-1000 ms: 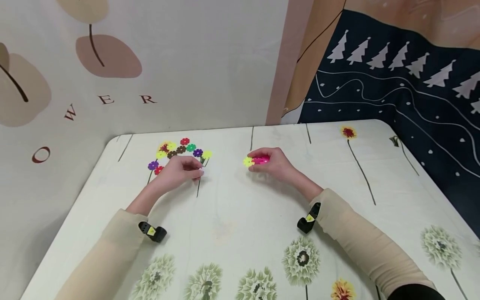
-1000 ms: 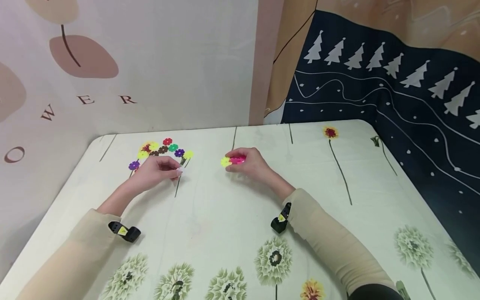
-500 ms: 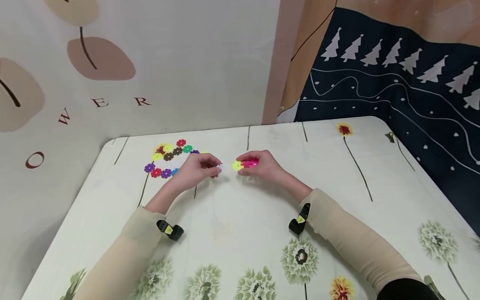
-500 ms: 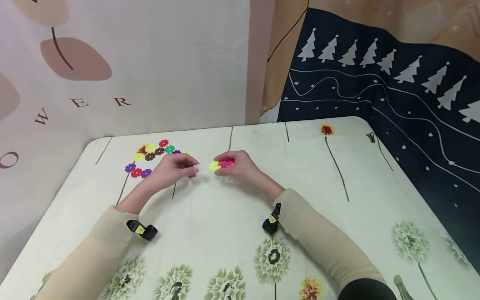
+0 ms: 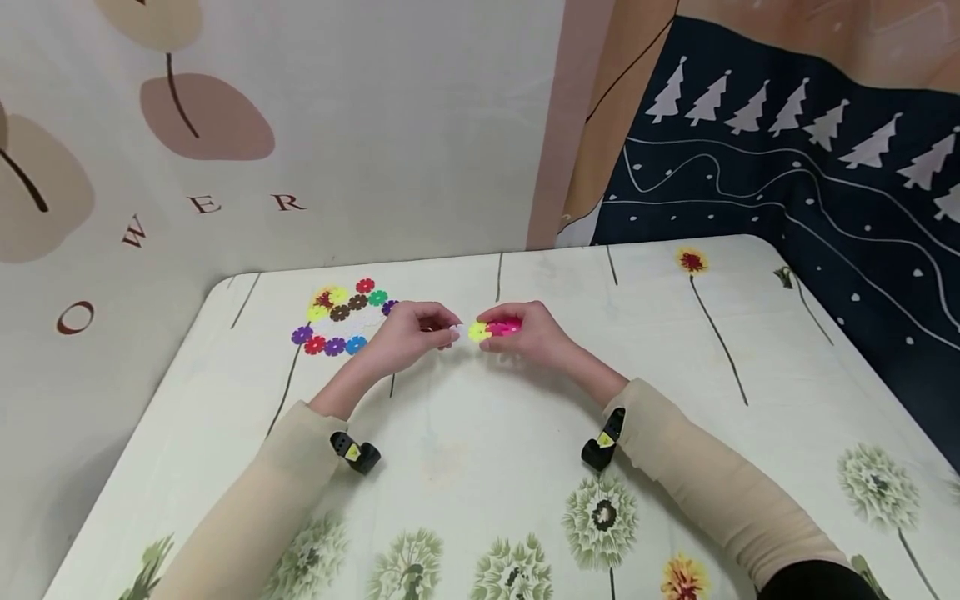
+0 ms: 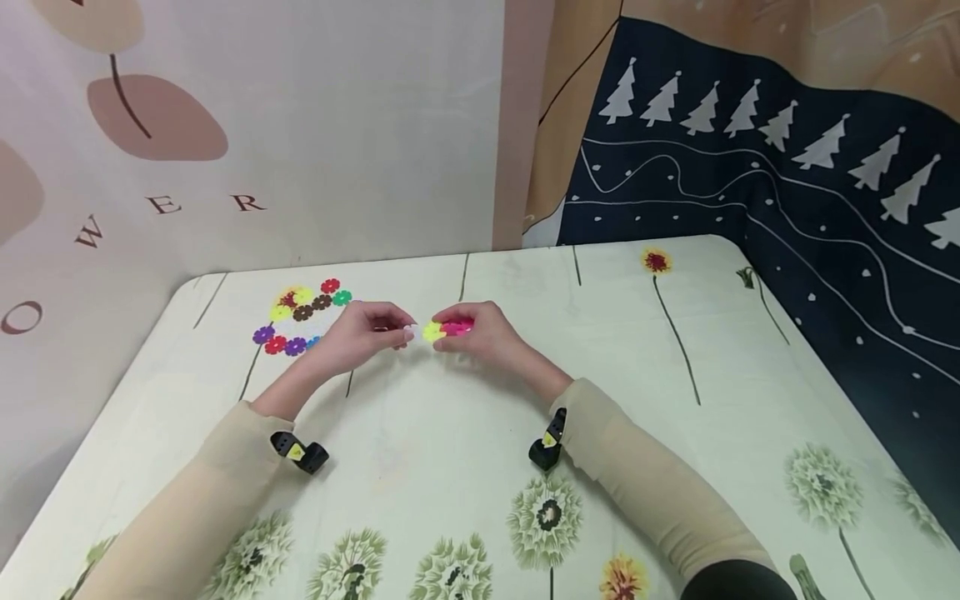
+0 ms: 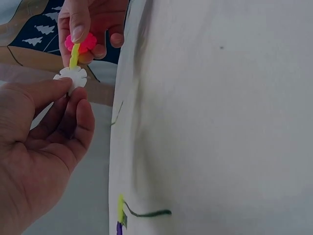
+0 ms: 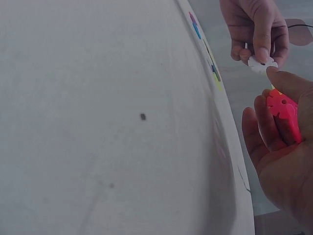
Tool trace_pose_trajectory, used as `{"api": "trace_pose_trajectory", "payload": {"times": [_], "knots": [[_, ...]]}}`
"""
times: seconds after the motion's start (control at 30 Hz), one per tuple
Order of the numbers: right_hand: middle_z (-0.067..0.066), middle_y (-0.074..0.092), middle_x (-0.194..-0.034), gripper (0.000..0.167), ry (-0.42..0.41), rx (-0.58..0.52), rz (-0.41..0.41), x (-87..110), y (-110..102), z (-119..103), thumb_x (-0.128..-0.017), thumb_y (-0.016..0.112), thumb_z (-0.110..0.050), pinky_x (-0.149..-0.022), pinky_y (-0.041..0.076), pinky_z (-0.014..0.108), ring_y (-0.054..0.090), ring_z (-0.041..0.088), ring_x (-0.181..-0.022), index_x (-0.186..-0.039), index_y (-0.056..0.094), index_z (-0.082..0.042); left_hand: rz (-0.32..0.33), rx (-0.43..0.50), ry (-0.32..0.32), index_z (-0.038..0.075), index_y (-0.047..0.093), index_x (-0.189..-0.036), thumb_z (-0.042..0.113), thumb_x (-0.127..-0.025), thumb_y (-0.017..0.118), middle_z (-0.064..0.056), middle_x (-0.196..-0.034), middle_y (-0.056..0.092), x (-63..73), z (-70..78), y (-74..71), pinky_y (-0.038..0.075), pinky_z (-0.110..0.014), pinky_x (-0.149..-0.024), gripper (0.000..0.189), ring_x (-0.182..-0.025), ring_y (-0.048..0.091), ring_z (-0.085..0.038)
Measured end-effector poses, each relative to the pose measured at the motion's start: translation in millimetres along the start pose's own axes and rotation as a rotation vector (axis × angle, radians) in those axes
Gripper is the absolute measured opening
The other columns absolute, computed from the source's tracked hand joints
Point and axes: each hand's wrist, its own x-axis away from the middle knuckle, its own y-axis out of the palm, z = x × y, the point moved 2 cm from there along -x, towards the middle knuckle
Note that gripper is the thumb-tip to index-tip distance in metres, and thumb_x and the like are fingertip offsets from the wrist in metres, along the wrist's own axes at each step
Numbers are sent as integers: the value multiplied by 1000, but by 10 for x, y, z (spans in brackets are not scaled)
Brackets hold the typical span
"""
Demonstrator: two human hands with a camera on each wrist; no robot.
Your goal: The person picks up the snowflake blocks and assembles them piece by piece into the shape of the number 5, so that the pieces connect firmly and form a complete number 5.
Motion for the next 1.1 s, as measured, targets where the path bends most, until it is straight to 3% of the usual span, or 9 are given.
{"api": "trace_pose_trajectory", "payload": {"times": [0.27, 0.47, 0.63, 1.1], "knots": [[7, 67, -124, 37, 31, -5, 9, 37, -79, 5, -85, 85, -13, -87, 55, 32, 58, 24, -115, -121, 76, -9, 21, -33, 27, 2, 77, -104, 4, -94, 74, -8, -95, 74, -46, 99, 64, 59, -34, -76, 11, -83, 68, -22], [7, 69, -122, 39, 29, -24, -6, 53, -121, -20, -84, 87, -14, -77, 53, 27, 58, 24, -111, -121, 76, -9, 40, -37, 58, 2, 78, -102, 2, -92, 76, -7, -94, 75, -37, 154, 76, 59, -34, -77, 10, -83, 68, -21], [7, 69, -122, 39, 25, -25, -18, 73, -122, -30, -84, 87, -13, -77, 53, 27, 58, 25, -110, -122, 76, -8, 39, -45, 65, 2, 79, -101, 1, -92, 76, -7, -92, 75, -29, 188, 93, 59, -34, -75, 9, -82, 69, -23], [10, 68, -123, 39, -18, -52, -4, 70, -163, -8, -85, 85, -9, -83, 55, 26, 61, 25, -108, -122, 74, -5, 36, 36, -23, 1, 75, -105, 4, -93, 76, -10, -97, 73, -23, 139, 66, 59, -33, -80, 13, -88, 69, -23]]}}
